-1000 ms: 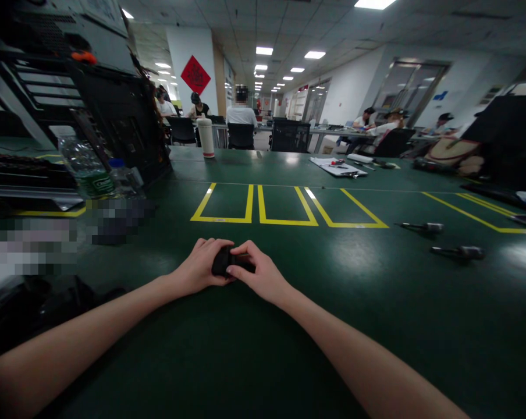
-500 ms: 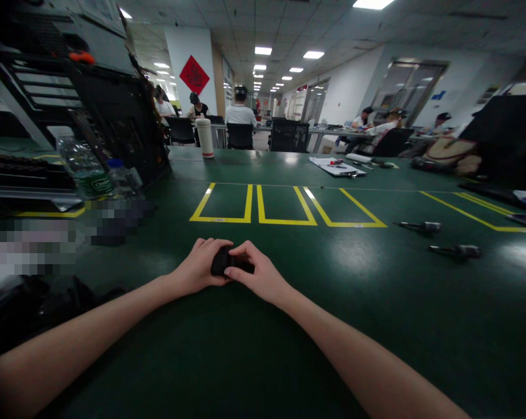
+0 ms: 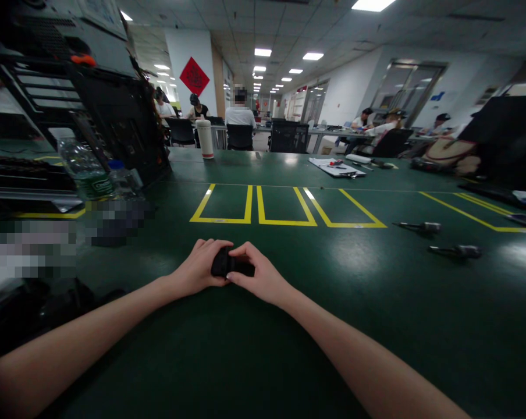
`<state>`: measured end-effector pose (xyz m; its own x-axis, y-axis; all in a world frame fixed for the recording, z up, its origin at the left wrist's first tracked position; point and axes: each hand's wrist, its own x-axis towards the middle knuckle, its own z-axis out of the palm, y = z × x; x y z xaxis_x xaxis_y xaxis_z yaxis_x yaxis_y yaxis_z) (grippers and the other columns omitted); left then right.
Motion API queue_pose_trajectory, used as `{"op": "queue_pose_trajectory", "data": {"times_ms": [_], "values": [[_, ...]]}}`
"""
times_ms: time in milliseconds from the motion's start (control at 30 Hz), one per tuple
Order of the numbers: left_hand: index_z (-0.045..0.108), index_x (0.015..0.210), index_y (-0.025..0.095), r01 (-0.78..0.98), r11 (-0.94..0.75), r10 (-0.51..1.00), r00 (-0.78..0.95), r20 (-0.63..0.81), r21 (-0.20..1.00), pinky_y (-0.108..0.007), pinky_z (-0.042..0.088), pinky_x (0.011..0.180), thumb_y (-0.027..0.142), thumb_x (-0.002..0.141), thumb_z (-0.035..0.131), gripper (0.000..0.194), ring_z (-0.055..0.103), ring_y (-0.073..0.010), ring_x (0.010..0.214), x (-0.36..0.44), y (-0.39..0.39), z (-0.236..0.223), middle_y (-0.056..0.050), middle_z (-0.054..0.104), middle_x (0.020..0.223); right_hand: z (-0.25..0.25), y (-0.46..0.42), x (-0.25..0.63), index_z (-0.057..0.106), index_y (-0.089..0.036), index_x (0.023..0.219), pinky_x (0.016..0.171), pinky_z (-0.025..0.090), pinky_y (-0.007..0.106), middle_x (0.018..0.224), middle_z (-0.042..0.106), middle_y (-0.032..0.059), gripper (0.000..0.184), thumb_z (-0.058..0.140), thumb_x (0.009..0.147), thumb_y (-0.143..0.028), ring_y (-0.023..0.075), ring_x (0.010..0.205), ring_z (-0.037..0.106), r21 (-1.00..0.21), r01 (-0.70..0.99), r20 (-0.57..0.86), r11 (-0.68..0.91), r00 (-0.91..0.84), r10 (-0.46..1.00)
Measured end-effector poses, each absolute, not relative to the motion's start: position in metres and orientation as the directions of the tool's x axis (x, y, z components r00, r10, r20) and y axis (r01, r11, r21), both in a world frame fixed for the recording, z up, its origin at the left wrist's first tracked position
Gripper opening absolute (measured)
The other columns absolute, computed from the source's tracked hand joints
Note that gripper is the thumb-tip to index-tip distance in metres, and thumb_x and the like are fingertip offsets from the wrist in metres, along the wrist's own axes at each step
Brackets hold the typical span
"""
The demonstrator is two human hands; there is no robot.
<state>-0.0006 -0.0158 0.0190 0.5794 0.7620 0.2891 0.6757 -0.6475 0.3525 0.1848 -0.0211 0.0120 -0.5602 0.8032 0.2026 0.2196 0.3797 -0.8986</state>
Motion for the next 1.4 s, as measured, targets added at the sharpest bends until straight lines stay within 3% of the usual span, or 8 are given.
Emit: {"op": "queue_pose_trajectory", "data": {"times_ms": [133,467,700,1067,1267,1400], "values": [[0.038,0.11,0.019,0.678,-0.646,0.763,0.571,0.301,0.351,-0.036,0.033,0.077,0.037,0.067,0.062,0.053,0.049,-0.0225,0.09,0.0,-0.015,0.017,-0.006,0.052,0.103,0.012,-0.021,0.183,0.046,-0.024,0.099,0.086,0.042,0.04,0.101,0.048,0.0014,0.026,0.054,0.075,-0.024,0.0172,0.097,0.05,-0.904,0.221,0.205,0.366,-0.527,0.824],[0.038,0.11,0.017,0.683,-0.652,0.758,0.578,0.302,0.33,-0.035,0.033,0.076,0.034,0.066,0.063,0.054,0.049,-0.0227,0.088,0.0,-0.015,0.017,-0.006,0.053,0.1,0.011,-0.02,0.185,0.041,-0.023,0.103,0.091,0.038,0.039,0.106,0.047,0.0013,0.035,0.058,0.072,-0.019,0.0164,0.103,0.048,-0.921,0.189,0.177,0.34,-0.575,0.799],[0.037,0.11,0.019,0.681,-0.65,0.76,0.562,0.328,0.338,-0.035,0.033,0.076,0.038,0.066,0.062,0.055,0.049,-0.0224,0.088,0.0,-0.012,0.012,-0.006,0.052,0.101,0.014,-0.021,0.183,0.045,-0.024,0.099,0.083,0.045,0.037,0.101,0.048,0.0011,0.024,0.053,0.076,-0.024,0.0166,0.097,0.051,-0.925,0.201,0.172,0.322,-0.536,0.827],[0.037,0.111,0.019,0.679,-0.65,0.76,0.578,0.297,0.341,-0.036,0.032,0.077,0.035,0.067,0.062,0.054,0.049,-0.0229,0.09,-0.001,-0.016,0.02,-0.006,0.052,0.102,0.014,-0.021,0.186,0.041,-0.023,0.102,0.091,0.039,0.039,0.106,0.047,0.0006,0.035,0.057,0.072,-0.017,0.0163,0.103,0.048,-0.929,0.176,0.166,0.324,-0.583,0.795],[0.038,0.11,0.018,0.682,-0.658,0.751,0.564,0.343,0.319,-0.035,0.033,0.075,0.038,0.065,0.062,0.055,0.049,-0.0224,0.087,0.001,-0.011,0.01,-0.006,0.052,0.101,0.012,-0.021,0.183,0.044,-0.023,0.098,0.082,0.046,0.036,0.1,0.049,0.0011,0.024,0.053,0.076,-0.024,0.016,0.096,0.052,-0.94,0.164,0.165,0.298,-0.547,0.82],[0.038,0.109,0.018,0.69,-0.653,0.754,0.551,0.357,0.314,-0.035,0.032,0.075,0.039,0.064,0.063,0.055,0.049,-0.023,0.087,0.002,-0.009,0.005,-0.006,0.053,0.1,0.011,-0.02,0.18,0.042,-0.023,0.103,0.088,0.041,0.039,0.104,0.05,0.0027,0.03,0.054,0.075,-0.023,0.0169,0.101,0.05,-0.937,0.182,0.163,0.298,-0.527,0.834]]}}
